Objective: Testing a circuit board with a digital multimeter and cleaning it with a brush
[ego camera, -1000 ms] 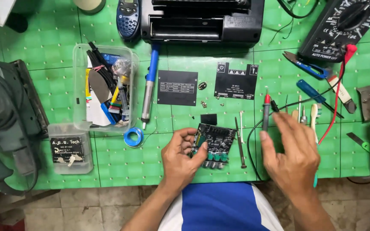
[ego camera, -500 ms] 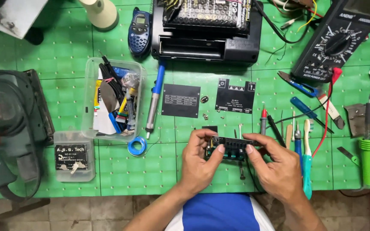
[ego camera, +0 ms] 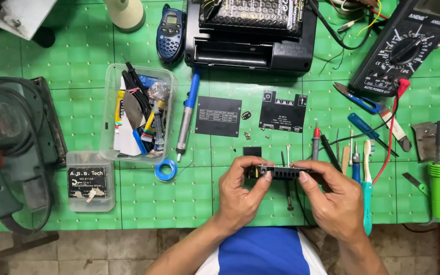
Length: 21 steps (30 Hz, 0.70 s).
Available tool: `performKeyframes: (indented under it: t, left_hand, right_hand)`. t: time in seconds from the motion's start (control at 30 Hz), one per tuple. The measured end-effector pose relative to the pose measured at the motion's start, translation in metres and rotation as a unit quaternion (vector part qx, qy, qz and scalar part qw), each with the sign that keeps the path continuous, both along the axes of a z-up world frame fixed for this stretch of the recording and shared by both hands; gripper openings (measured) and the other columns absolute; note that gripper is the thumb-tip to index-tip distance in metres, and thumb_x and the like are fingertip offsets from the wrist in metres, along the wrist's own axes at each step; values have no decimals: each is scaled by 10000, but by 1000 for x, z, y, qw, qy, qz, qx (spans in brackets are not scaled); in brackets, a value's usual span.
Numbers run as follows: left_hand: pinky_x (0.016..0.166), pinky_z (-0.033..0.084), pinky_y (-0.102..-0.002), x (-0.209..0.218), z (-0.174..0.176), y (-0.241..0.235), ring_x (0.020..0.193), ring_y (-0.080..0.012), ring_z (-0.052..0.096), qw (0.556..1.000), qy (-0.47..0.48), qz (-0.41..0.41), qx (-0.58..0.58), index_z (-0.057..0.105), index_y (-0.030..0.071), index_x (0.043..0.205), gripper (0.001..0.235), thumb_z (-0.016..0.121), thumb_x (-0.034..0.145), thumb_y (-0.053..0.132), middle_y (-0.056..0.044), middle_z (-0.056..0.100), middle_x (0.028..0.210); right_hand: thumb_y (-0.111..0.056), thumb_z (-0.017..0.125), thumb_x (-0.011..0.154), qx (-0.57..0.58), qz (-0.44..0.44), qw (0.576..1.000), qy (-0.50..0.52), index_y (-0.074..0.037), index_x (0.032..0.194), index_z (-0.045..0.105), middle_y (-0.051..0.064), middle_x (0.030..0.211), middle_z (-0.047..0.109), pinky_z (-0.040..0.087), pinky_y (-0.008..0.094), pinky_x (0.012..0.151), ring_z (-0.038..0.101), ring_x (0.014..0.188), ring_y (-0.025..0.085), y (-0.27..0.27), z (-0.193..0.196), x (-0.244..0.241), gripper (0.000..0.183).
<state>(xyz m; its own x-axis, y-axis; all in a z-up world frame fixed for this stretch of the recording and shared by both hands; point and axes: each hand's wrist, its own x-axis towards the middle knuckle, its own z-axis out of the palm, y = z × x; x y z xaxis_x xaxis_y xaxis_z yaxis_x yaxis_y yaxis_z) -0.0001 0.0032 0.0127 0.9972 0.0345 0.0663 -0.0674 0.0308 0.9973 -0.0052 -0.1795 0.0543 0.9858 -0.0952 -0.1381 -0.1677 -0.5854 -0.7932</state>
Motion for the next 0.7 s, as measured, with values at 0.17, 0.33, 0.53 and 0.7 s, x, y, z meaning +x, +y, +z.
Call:
performKeyframes:
  t: [0.17, 0.33, 0.53, 0.7]
  left_hand:
    - [1118, 562, -443, 3, 5, 4, 1218, -329, 705, 998, -61, 6, -20, 620, 80, 1154, 160, 667, 1002, 99, -121, 702, 1190]
    - [1189, 517, -490, 3, 2, 10, 1332, -381, 640, 996, -88, 23, -9, 651, 93, 1168, 237, 689, 956, -7, -182, 659, 1321]
    - [1172, 538, -387, 4, -5, 9, 1303, -305, 671, 997, -66, 49, 2, 636, 34, 1316, 442, 768, 897, -12, -191, 675, 1358]
    - [1156, 571, -366, 3, -20, 8, 1273, -294, 688, 995, -79, 27, -46, 626, 2, 1339, 486, 777, 882, -66, -199, 674, 1343]
  right_hand:
    - [-5, 680, 926, 23, 73, 988, -133, 11, 1067, 731, 151, 1099, 766, 590, 341, 1015, 753, 1080, 265, 4, 7, 0, 151]
    - [57, 692, 892, 18, 135, 965, -223, 70, 1041, 713, 228, 1079, 746, 627, 386, 999, 766, 1052, 358, 8, 12, -1, 151]
    - [64, 705, 902, -24, 181, 933, -309, 49, 1072, 690, 207, 1089, 717, 662, 468, 982, 753, 1078, 437, 3, 8, -6, 172]
    - [39, 674, 945, -110, 221, 899, -362, 29, 1120, 701, 206, 1116, 700, 665, 470, 951, 752, 1063, 443, -4, 3, -10, 177]
